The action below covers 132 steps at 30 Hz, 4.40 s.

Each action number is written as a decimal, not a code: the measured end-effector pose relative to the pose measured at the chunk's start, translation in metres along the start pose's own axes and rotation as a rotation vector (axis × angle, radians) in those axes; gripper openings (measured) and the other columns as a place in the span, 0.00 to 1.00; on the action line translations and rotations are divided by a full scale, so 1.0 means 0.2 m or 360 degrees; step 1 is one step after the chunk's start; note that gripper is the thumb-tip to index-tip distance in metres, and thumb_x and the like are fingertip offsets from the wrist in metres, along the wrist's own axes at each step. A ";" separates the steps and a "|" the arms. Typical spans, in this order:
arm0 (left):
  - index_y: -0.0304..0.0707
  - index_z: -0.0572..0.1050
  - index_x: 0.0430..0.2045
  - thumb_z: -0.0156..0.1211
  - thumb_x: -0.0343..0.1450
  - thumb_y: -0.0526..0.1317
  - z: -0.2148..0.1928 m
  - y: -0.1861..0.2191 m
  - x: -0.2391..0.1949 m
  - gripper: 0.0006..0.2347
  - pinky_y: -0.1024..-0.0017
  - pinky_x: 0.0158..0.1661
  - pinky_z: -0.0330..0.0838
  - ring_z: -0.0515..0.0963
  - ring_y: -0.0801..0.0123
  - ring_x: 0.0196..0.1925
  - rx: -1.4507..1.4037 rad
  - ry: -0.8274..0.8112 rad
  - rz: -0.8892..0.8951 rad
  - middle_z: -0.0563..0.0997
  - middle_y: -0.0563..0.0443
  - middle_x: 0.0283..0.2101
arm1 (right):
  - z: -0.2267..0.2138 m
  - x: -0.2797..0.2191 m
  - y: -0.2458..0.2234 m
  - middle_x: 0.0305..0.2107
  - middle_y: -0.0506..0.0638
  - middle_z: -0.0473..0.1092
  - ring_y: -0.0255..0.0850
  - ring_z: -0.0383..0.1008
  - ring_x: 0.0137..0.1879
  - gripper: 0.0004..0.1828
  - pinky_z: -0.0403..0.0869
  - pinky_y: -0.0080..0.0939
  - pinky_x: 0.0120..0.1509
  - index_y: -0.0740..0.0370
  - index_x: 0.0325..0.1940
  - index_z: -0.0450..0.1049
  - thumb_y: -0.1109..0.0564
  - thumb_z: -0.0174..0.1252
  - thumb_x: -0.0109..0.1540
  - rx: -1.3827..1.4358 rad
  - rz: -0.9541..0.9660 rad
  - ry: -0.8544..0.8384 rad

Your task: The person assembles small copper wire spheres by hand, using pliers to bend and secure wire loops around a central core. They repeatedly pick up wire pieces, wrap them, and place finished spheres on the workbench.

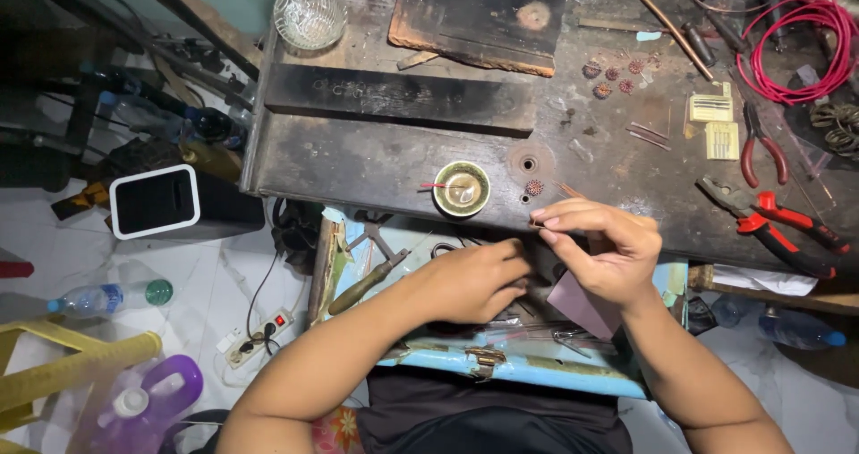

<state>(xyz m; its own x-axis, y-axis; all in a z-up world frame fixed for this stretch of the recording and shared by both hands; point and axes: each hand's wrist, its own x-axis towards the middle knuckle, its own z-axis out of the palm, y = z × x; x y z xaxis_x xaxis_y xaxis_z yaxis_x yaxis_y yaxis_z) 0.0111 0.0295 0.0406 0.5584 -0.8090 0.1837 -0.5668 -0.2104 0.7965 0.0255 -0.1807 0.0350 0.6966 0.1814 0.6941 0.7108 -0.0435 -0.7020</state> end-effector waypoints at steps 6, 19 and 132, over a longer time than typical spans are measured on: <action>0.30 0.75 0.39 0.62 0.67 0.32 0.26 -0.22 -0.04 0.09 0.57 0.40 0.79 0.80 0.46 0.42 0.0457 -0.0333 -0.0027 0.77 0.40 0.38 | 0.00 0.00 -0.03 0.39 0.72 0.78 0.52 0.84 0.38 0.05 0.82 0.48 0.44 0.75 0.33 0.72 0.74 0.62 0.61 0.0031 0.0127 0.0102; 0.36 0.77 0.46 0.55 0.76 0.36 0.15 -0.07 0.00 0.08 0.62 0.43 0.82 0.84 0.50 0.45 0.0371 0.0695 0.0459 0.80 0.43 0.43 | -0.07 0.05 0.02 0.34 0.56 0.80 0.51 0.81 0.39 0.04 0.78 0.47 0.46 0.64 0.41 0.83 0.67 0.68 0.63 -0.0574 0.0255 0.0001; 0.40 0.80 0.34 0.58 0.66 0.27 0.16 -0.11 -0.03 0.09 0.58 0.38 0.78 0.82 0.49 0.37 0.0724 -0.0640 -0.0180 0.81 0.46 0.32 | -0.05 0.00 0.20 0.45 0.64 0.73 0.51 0.83 0.47 0.14 0.84 0.39 0.51 0.81 0.54 0.73 0.75 0.63 0.64 -0.0120 0.0295 0.0714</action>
<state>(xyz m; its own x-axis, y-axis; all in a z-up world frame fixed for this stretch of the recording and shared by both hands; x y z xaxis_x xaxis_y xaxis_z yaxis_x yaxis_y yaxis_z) 0.0012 0.0212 0.0048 0.4081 -0.8930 -0.1897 -0.7684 -0.4482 0.4569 0.0551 -0.1918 0.0085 0.7735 -0.2768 0.5702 0.5643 -0.1089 -0.8184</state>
